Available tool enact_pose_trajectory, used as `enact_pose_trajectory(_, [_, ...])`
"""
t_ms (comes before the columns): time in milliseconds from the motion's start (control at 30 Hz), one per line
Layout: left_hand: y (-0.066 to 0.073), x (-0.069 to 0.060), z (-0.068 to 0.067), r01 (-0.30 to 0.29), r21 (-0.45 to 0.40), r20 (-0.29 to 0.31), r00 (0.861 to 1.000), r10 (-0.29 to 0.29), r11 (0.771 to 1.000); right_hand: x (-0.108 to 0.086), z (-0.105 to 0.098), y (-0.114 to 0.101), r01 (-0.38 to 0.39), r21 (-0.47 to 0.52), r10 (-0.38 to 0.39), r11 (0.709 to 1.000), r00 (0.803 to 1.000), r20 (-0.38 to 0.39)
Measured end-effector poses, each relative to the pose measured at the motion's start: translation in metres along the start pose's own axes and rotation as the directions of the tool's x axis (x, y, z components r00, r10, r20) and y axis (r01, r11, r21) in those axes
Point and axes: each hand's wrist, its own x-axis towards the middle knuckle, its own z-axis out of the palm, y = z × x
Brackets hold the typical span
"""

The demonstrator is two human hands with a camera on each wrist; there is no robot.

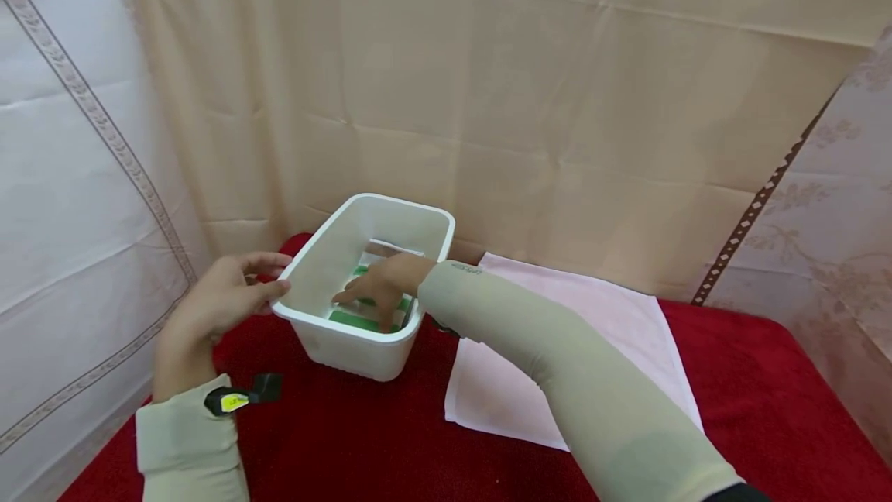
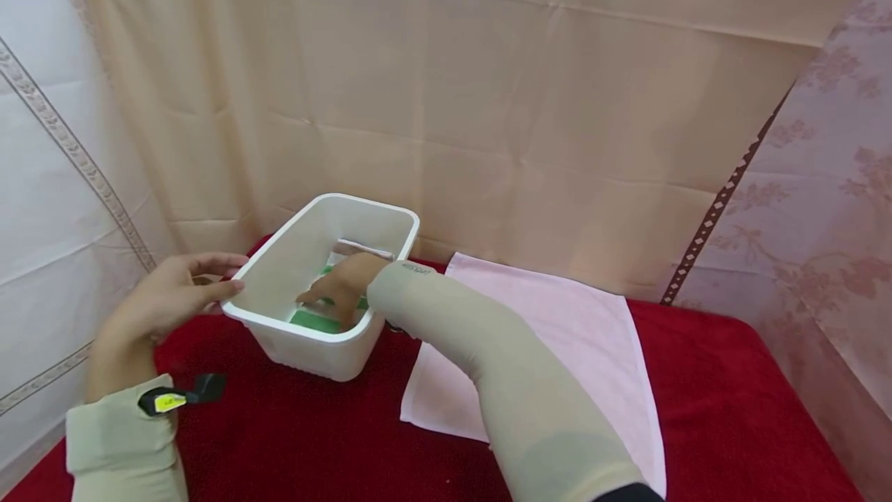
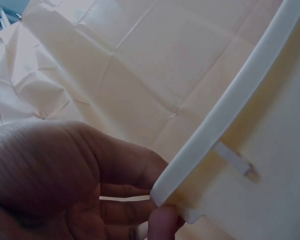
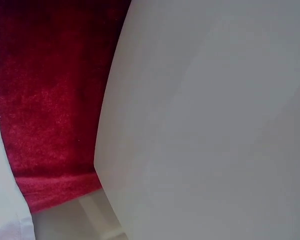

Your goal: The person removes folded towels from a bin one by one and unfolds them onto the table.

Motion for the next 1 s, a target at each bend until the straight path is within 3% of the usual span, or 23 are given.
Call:
enact_pose_trajectory(167, [-0.0005,-0.0003,0.0002,0.013,-0.008,0.004,1.0,-0.013,1.0,-0.0001,0.0006,-0.0005,-0.04,-0.1,0.039,0.994,0.999,-0.01])
enact_pose_trajectory(300, [0.0002,-0.0004,-0.0001,0.013,-0.023,0.005,1.0,-0.013,1.0,0.0005,0.0014,-0.0001,-0.054,-0.192,0.04,0.98,0.996,-0.073])
enact_pose_trajectory(833, [0.0003,0.0,-0.0021,0.008,-0.071,0.011,1.0,-0.007,0.997,-0.0016,-0.0032,0.0048,-0.052,-0.107,0.024,0.993,0.968,-0.249])
enact_pose_trajectory(1000, [-0.0003,-0.0008,-0.0014,0.014,-0.096,0.016,1.0,-0.012,0.995,-0.0023,-0.0029,0.0056,-0.055,-0.11,0.023,0.992,0.962,-0.271])
